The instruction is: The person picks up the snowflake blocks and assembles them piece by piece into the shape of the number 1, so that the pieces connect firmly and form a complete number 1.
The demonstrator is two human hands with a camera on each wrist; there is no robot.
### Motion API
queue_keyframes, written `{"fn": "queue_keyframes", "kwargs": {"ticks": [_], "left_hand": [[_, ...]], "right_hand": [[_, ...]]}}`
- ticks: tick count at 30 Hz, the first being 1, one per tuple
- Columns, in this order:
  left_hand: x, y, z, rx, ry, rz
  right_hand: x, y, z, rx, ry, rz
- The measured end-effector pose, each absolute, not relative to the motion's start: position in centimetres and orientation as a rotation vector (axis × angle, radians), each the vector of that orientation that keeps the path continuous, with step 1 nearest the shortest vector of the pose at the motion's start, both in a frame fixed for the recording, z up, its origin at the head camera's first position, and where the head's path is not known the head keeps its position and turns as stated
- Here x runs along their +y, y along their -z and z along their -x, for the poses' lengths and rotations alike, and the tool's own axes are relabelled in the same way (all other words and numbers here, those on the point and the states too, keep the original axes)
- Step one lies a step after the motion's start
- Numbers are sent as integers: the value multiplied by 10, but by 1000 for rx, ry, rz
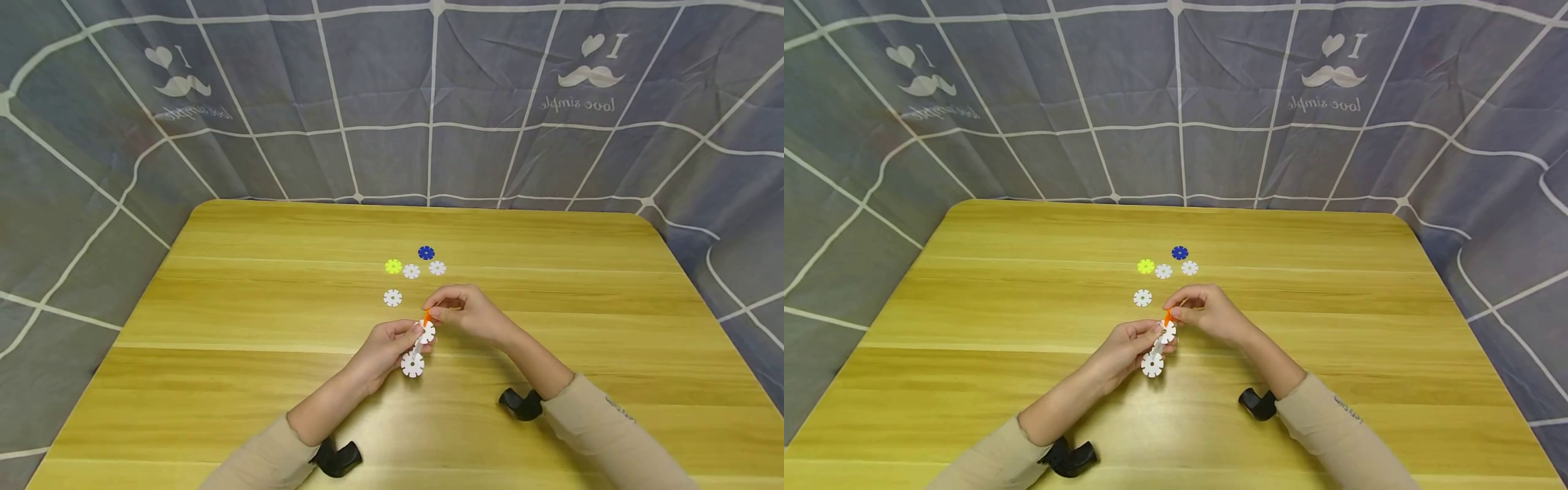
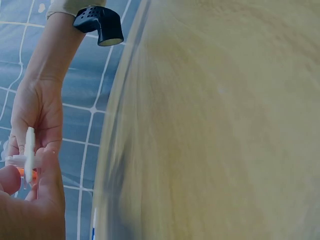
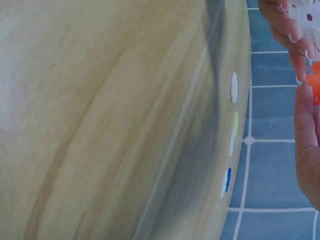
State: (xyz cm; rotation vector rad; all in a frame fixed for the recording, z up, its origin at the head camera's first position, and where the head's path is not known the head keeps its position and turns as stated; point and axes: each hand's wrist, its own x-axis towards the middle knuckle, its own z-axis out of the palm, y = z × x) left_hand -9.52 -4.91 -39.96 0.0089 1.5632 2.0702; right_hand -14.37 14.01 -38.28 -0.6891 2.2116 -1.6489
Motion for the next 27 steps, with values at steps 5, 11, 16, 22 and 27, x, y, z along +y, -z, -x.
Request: {"fn": "queue_keyframes", "kwargs": {"ticks": [5, 11, 16, 22, 27], "left_hand": [[-49, 399, 95, 1571, -2057, -18], [-49, 397, 95, 1560, -2031, -1], [-48, 394, 95, 1560, -2014, -30], [-48, 395, 97, 1543, -1994, -43], [-51, 396, 99, 1534, -2002, -43]], "right_hand": [[140, 383, 142, 2198, 1656, 695], [137, 383, 140, 2232, 1645, 717], [136, 383, 140, 2259, 1608, 715], [135, 385, 140, 2239, 1586, 711], [133, 385, 141, 2238, 1561, 702]]}}
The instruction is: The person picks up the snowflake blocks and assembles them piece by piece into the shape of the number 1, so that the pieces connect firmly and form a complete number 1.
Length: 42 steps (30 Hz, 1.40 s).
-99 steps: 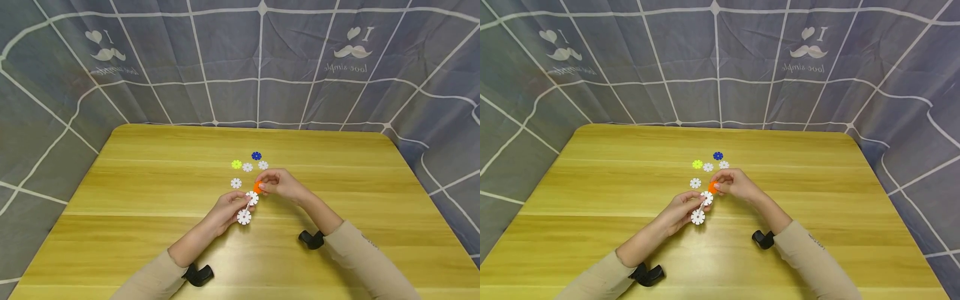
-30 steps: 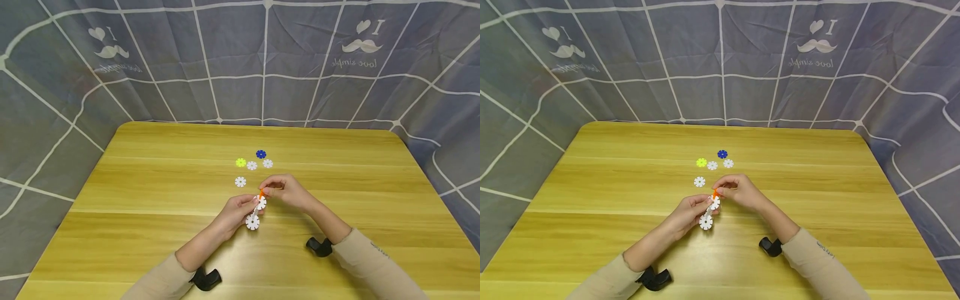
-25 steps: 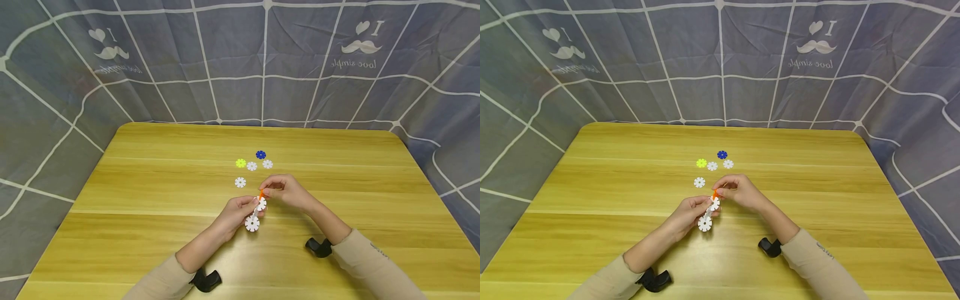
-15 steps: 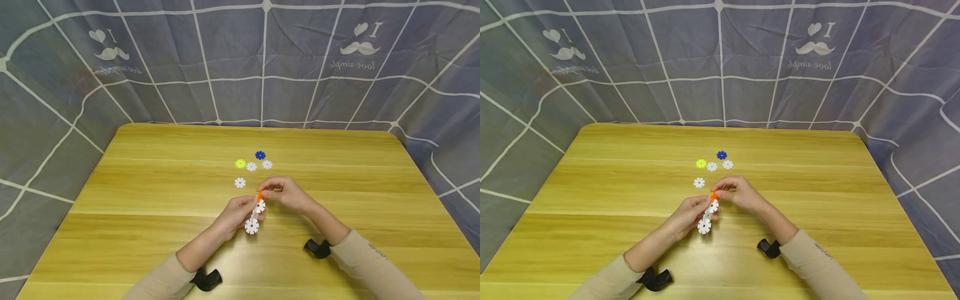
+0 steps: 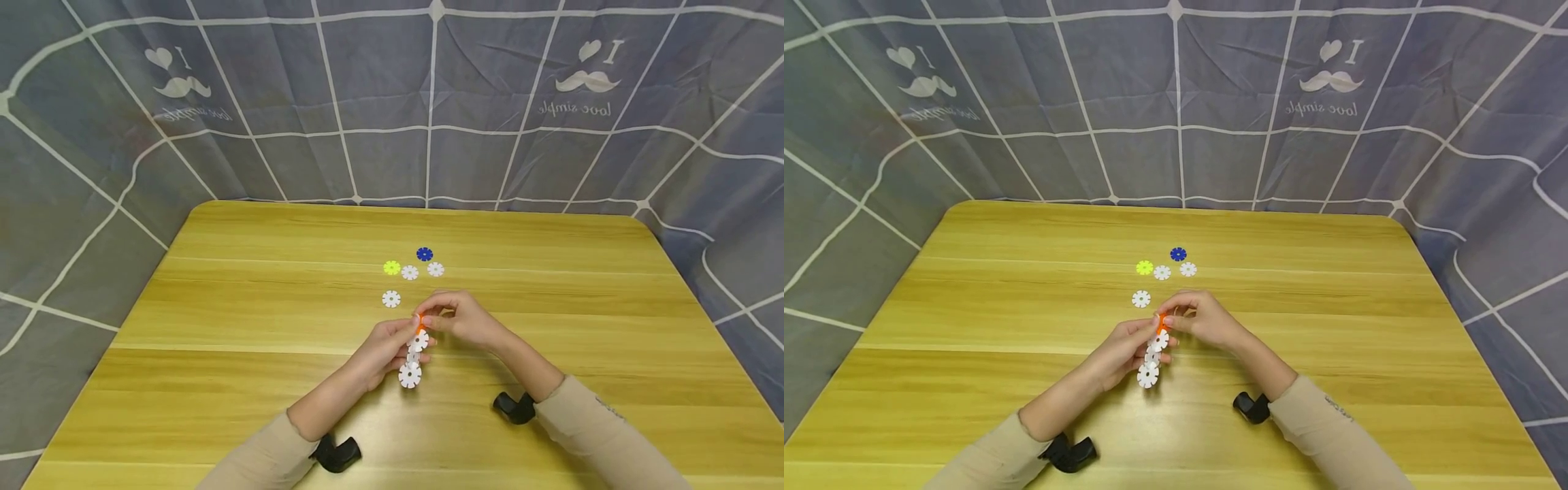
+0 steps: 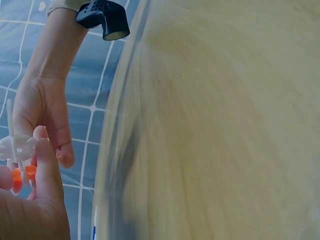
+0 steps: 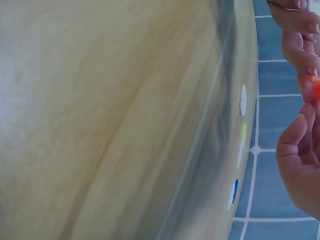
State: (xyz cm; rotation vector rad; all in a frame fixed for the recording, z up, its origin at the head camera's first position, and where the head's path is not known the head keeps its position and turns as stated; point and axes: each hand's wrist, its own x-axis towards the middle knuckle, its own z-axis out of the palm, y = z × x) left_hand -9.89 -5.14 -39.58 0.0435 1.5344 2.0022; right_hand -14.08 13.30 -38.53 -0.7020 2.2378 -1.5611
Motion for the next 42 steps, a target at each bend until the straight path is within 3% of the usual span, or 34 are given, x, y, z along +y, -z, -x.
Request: {"fn": "queue_keyframes", "kwargs": {"ticks": [10, 30, 42], "left_hand": [[-50, 393, 99, 1554, -2029, 63], [-50, 392, 99, 1653, -2020, 128], [-50, 392, 100, 1697, -2016, 131]], "right_hand": [[139, 386, 148, 2186, 1607, 628], [148, 401, 216, 2417, 1512, -59], [133, 401, 232, 2696, 1109, -104]]}}
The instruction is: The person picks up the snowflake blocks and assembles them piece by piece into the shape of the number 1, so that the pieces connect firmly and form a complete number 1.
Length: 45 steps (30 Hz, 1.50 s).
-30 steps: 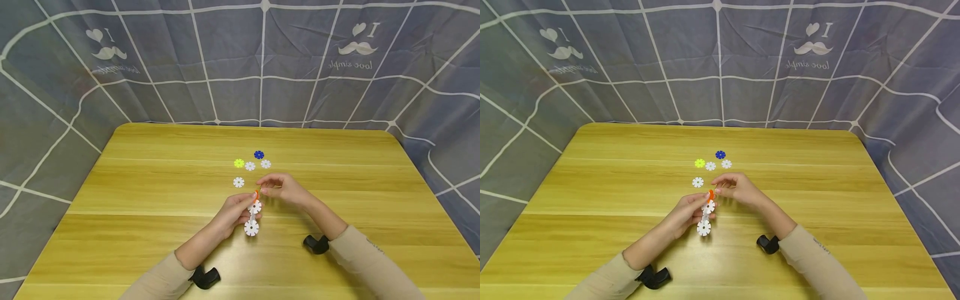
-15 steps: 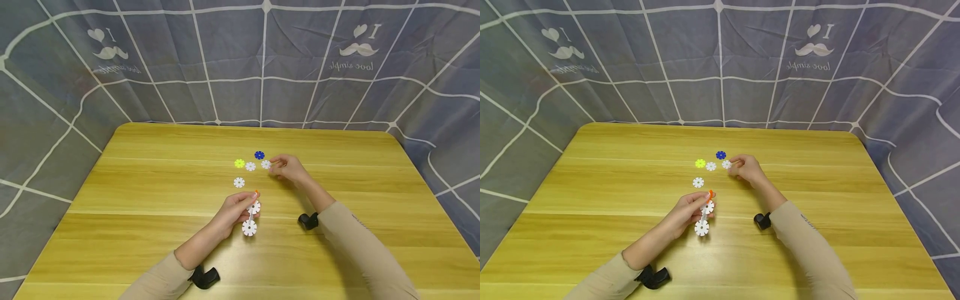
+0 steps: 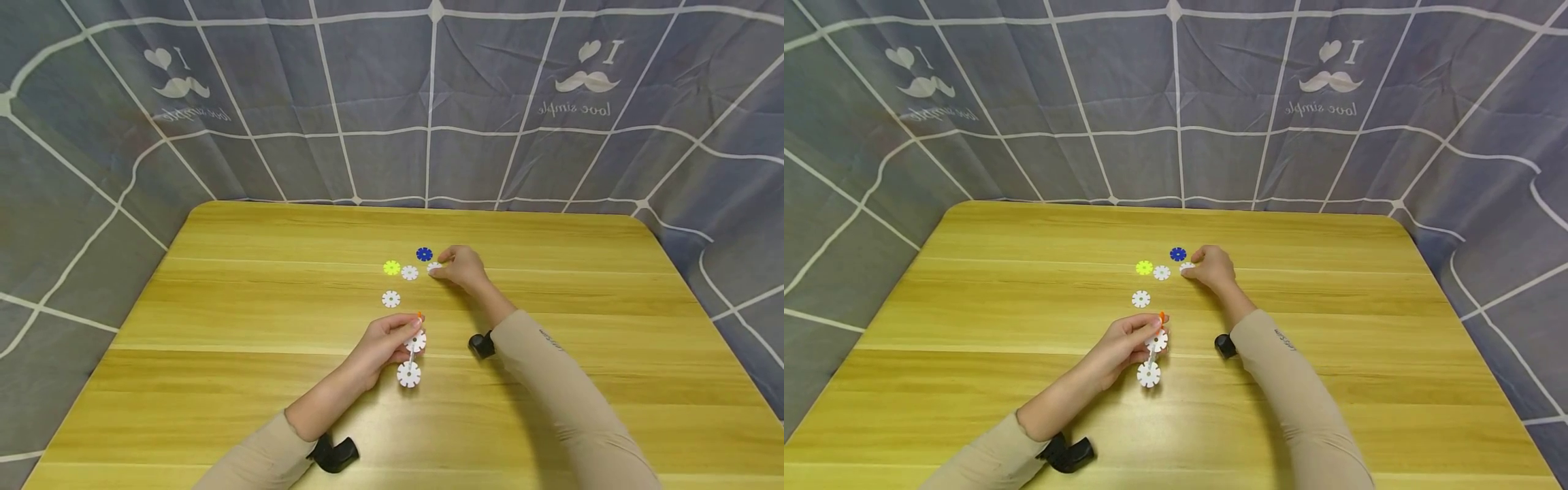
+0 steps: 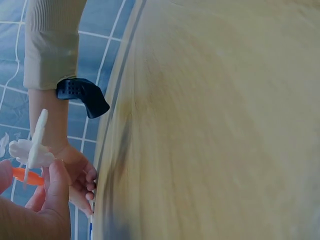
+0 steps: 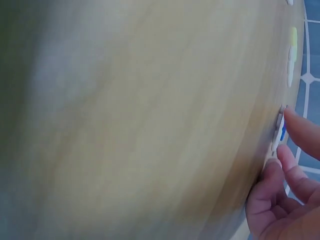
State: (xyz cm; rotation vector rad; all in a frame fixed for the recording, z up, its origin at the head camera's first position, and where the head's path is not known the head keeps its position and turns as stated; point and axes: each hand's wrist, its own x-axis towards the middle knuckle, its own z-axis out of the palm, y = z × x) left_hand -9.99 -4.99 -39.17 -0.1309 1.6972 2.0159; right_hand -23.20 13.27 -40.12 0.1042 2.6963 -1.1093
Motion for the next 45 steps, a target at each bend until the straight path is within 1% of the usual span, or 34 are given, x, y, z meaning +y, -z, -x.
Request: {"fn": "queue_keyframes", "kwargs": {"ticks": [7, 12, 17, 21, 24, 29, 34, 45], "left_hand": [[-49, 393, 101, 1716, -2016, 123], [-48, 392, 102, 1730, -2016, 140], [-49, 393, 102, 1734, -2013, 139], [-52, 393, 102, 1746, -2011, 130], [-53, 393, 102, 1757, -2007, 125], [-53, 393, 102, 1764, -2012, 125], [-53, 393, 102, 1769, -2024, 121], [-52, 391, 99, 1805, -2074, 88]], "right_hand": [[131, 397, 231, 2683, 1069, -138], [134, 398, 226, 2543, 1294, -111], [137, 393, 212, 2353, 1494, 37], [137, 377, 196, 2239, 1561, 171], [135, 366, 184, 2158, 1603, 218], [133, 357, 173, 2099, 1620, 263], [128, 357, 166, 2087, 1626, 319], [122, 355, 162, 2070, 1595, 347]]}}
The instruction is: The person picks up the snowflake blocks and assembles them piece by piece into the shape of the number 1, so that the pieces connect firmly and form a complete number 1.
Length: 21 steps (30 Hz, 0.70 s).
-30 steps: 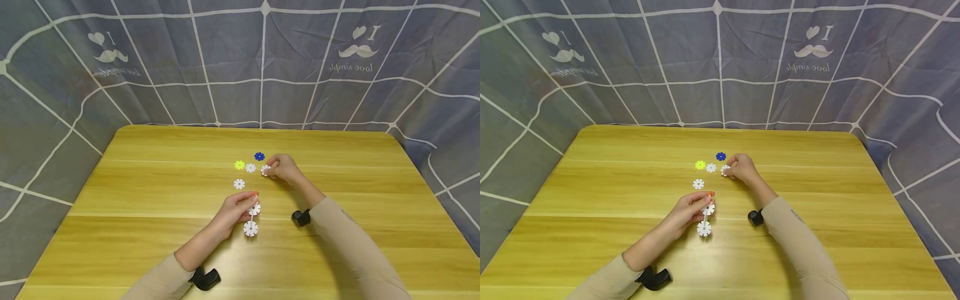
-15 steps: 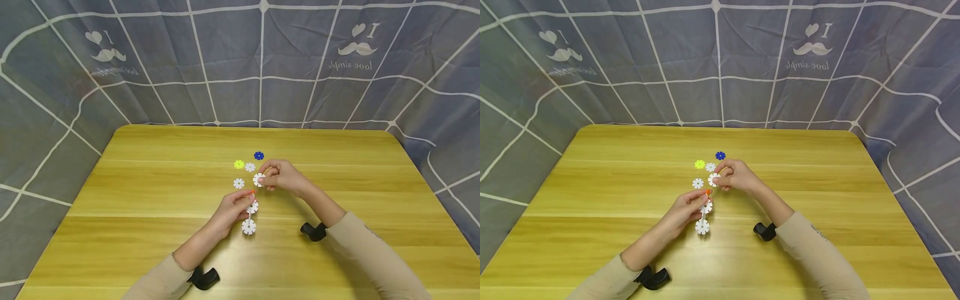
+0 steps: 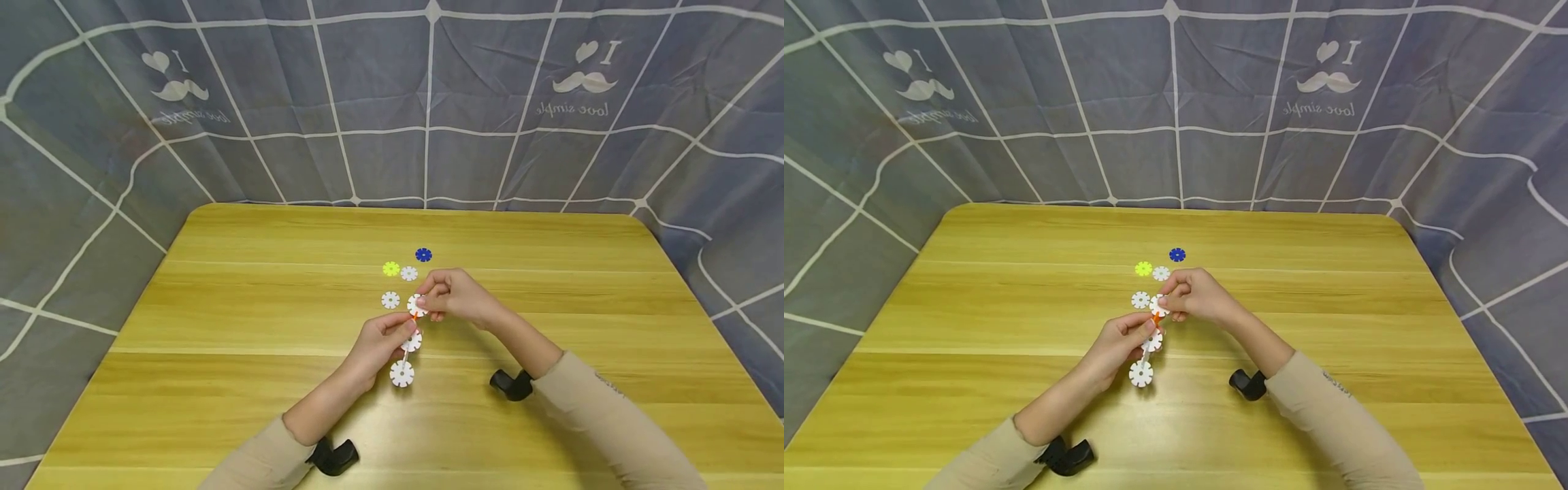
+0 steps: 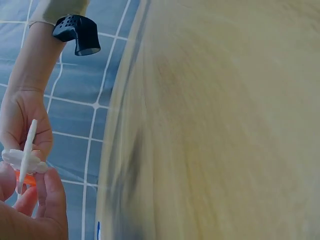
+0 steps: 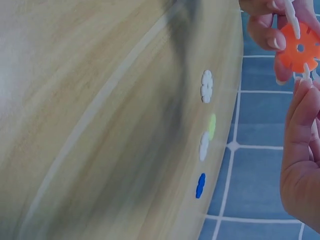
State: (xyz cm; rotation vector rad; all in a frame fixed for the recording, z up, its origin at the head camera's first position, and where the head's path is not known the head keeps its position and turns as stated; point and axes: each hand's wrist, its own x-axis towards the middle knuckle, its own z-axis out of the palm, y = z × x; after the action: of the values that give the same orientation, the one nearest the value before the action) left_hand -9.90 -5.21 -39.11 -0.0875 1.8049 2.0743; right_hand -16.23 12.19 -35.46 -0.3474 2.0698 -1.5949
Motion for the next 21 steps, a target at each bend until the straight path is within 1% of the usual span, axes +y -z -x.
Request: {"fn": "queue_keyframes", "kwargs": {"ticks": [8, 21], "left_hand": [[-50, 391, 97, 1831, -2093, 48], [-49, 390, 97, 1837, -2145, 55]], "right_hand": [[123, 350, 162, 2060, 1543, 417], [121, 348, 155, 2039, 1638, 365]]}}
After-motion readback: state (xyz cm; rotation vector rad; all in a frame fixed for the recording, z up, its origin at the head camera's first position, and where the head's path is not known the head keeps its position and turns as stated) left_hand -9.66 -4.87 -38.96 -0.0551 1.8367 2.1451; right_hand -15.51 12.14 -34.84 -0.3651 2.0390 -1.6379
